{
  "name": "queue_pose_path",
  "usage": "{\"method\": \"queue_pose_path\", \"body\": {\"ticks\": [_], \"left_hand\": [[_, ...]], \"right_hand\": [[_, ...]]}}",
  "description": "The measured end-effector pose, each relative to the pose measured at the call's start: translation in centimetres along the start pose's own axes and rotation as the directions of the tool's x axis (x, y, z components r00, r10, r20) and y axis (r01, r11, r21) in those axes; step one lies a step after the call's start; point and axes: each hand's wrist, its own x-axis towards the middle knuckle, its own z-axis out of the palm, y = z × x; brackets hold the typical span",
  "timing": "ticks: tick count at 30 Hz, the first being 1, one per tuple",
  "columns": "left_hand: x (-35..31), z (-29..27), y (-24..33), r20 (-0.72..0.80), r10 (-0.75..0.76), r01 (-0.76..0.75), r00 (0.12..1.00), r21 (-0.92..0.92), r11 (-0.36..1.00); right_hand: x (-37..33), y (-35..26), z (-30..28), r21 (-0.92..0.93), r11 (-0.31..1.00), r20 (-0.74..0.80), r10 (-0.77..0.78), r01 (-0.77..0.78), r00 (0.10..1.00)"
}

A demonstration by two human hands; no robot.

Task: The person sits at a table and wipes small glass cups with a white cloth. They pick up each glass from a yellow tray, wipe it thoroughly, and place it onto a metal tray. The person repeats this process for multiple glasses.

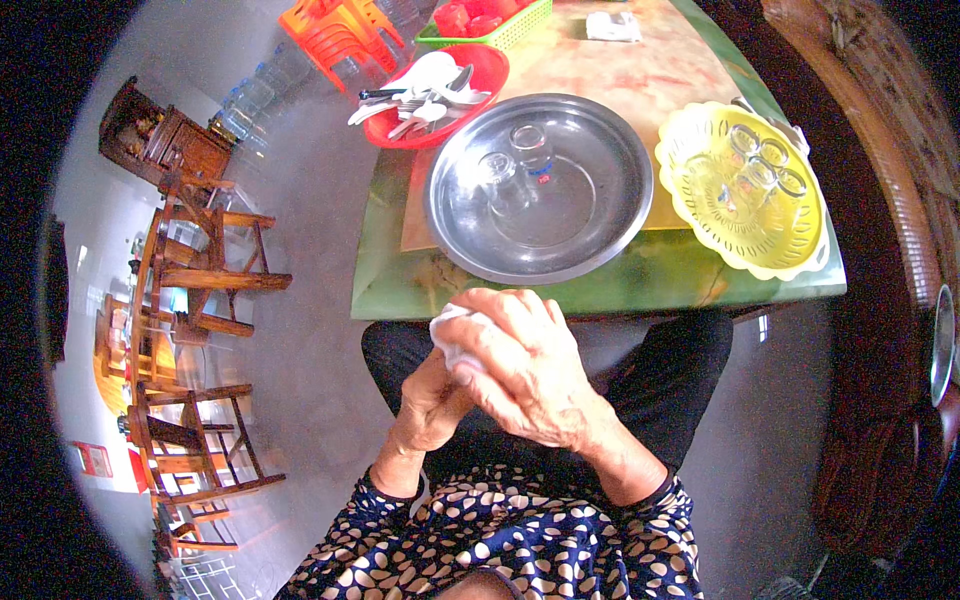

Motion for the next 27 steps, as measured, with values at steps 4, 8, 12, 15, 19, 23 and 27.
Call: {"method": "queue_pose_path", "body": {"ticks": [4, 8, 12, 15, 19, 23, 27], "left_hand": [[0.6, 0.4, -0.6, 0.125, 0.211, -0.228, 0.970, 0.141, 0.964], [0.6, 0.6, -0.5, 0.087, 0.180, -0.187, 0.980, 0.084, 0.979], [0.2, 0.3, -0.9, -0.131, 0.050, -0.039, 0.990, 0.086, 0.996], [0.3, -0.1, -1.4, -0.247, -0.009, -0.008, 0.969, -0.068, 0.998], [0.5, 0.2, -1.5, -0.250, 0.010, -0.058, 0.968, -0.184, 0.981], [0.4, 0.5, -1.4, -0.218, 0.047, -0.079, 0.975, -0.142, 0.987], [0.4, 0.5, -1.5, -0.199, 0.115, -0.119, 0.973, -0.008, 0.993]], "right_hand": [[0.7, 1.9, -0.1, 0.294, 0.951, 0.047, 0.082, -0.092, 0.996], [-0.2, 3.1, 0.5, 0.315, 0.935, 0.011, 0.168, -0.163, 0.986], [-1.6, 1.8, 1.3, -0.047, 0.999, -0.132, 0.014, -0.020, 0.991], [-3.0, 1.1, 2.8, -0.179, 0.980, -0.164, -0.119, 0.089, 0.979], [-4.0, 1.1, 3.8, -0.267, 0.963, -0.271, -0.116, 0.041, 0.955], [-4.1, 2.0, 4.1, 0.112, 0.994, -0.362, 0.057, -0.017, 0.930], [-3.5, 1.8, 3.6, 0.221, 0.973, -0.397, 0.157, -0.072, 0.904]]}}
